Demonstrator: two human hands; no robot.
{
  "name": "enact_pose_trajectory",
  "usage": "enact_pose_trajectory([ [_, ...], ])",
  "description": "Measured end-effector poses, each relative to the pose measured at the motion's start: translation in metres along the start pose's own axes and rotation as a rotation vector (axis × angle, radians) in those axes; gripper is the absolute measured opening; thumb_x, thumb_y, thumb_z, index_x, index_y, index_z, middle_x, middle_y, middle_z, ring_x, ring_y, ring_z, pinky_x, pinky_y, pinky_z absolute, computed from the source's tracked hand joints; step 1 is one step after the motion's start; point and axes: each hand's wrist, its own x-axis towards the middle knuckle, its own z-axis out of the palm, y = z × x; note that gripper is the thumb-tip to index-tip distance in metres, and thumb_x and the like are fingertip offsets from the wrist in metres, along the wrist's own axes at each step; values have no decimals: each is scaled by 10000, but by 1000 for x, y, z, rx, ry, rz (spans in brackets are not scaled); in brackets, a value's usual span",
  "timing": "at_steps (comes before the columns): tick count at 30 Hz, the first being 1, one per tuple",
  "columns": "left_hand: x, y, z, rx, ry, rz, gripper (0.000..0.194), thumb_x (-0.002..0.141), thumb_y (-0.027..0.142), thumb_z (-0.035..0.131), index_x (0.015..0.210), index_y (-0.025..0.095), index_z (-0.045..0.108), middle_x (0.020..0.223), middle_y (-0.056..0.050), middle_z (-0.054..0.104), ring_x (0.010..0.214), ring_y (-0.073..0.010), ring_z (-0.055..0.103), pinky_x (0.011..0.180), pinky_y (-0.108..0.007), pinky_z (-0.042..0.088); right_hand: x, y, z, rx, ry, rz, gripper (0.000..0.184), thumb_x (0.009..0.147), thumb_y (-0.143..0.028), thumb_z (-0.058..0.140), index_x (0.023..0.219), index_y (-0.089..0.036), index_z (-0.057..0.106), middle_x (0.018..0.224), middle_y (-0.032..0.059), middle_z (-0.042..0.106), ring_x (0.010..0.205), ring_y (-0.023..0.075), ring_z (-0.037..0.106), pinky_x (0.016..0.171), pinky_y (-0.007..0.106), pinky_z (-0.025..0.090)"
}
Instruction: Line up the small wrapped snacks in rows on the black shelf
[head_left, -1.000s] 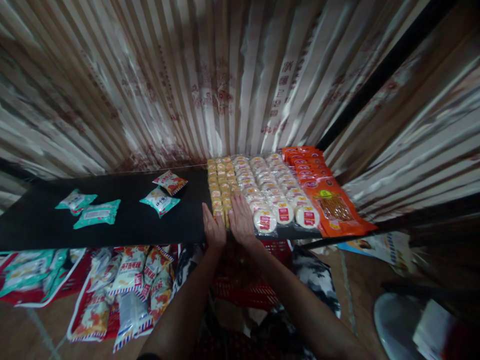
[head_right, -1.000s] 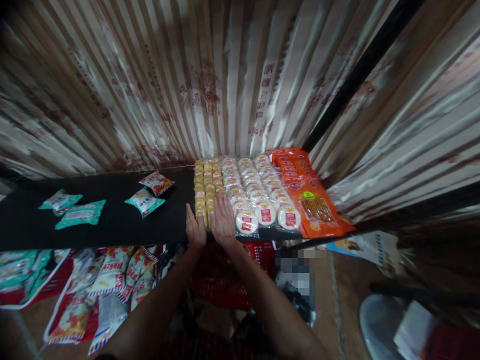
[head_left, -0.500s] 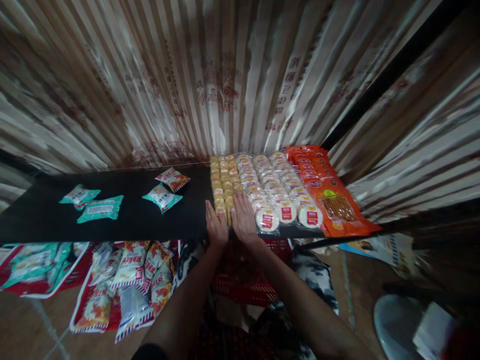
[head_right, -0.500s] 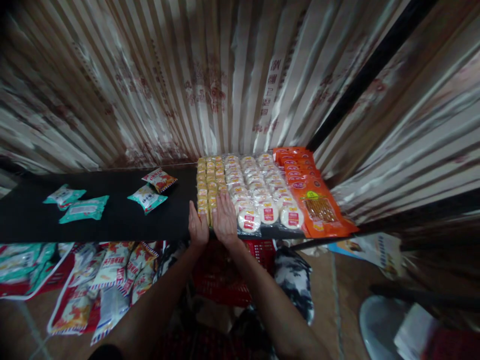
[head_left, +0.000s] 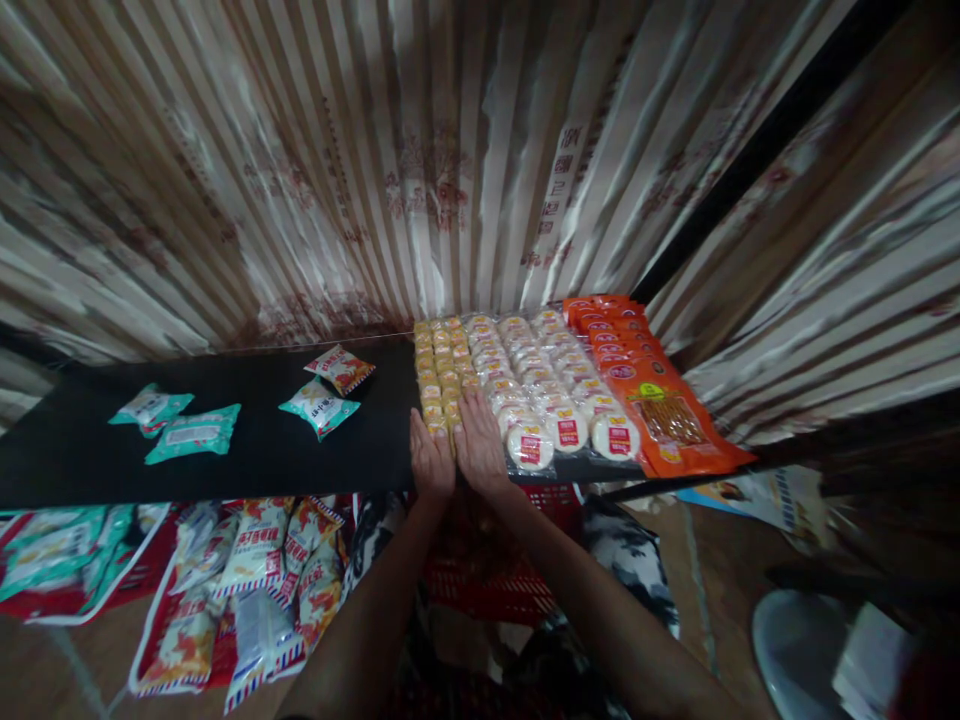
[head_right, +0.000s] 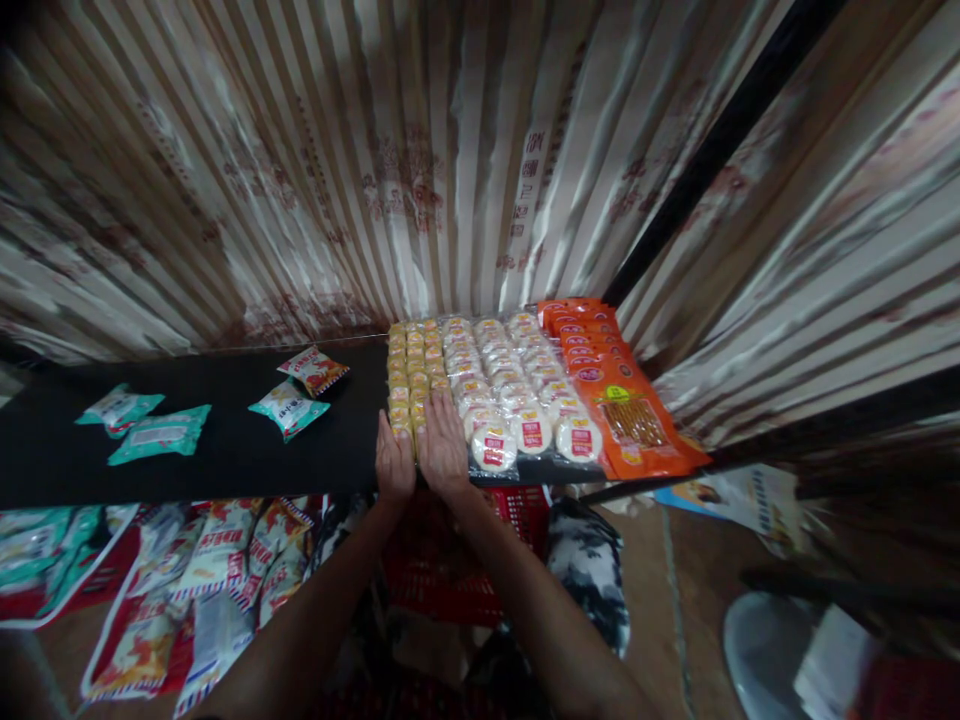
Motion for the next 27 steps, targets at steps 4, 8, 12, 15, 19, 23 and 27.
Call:
enact_pose_trajectory([
  [4,0,-2,0,-14,-3,31,614,917,379,229,1424,34,200,1466,-208,305,1372,-210,276,1119,-388,253,1,1,0,-15,15,25,511,945,-271,231,1433,-123,261,1509,99,254,1401,229,175,1129,527,212],
  [8,-4,3,-6,-24,-10,30,637,918,383,212,1420,-7,175,1473,-236,268,1380,-221,255,1121,-388,244,-5,1,-2,-3,46,44,523,953,-315,209,1452,-156,217,1517,66,239,1404,220,160,1146,510,195],
  [12,-18,6,-16,-35,-55,68,636,925,363,199,1417,-38,159,1485,-248,225,1395,-218,208,1135,-376,212,-20,-7,-5,-10,74,62,528,960,-322,197,1457,-143,195,1516,83,234,1407,237,142,1141,527,193],
  [15,-29,2,-18,-25,-70,85,624,930,347,201,1415,-43,164,1487,-254,212,1399,-228,193,1137,-396,213,-31,-15,-7,1,103,61,526,963,-281,150,1455,-99,180,1500,129,258,1401,254,164,1126,563,196],
  [19,-33,-5,-13,-22,-53,139,608,927,336,240,1441,28,137,1510,-214,174,1404,-244,162,1134,-441,223,-36,-18,-3,70,57,84,527,955,-294,177,1445,-109,233,1472,151,313,1372,287,252,1113,585,226],
  [23,-31,-6,-10,-1,-89,135,608,926,326,241,1447,40,113,1519,-202,147,1409,-244,115,1144,-445,204,-36,-14,3,98,17,95,512,943,-331,265,1434,-186,290,1449,118,369,1340,299,326,1095,577,291],
  [27,-29,-4,-10,6,-110,128,621,919,325,251,1441,17,117,1517,-215,129,1408,-254,119,1145,-450,198,-33,-12,6,104,15,94,511,949,-360,271,1430,-188,293,1455,109,359,1331,279,344,1100,559,292],
])
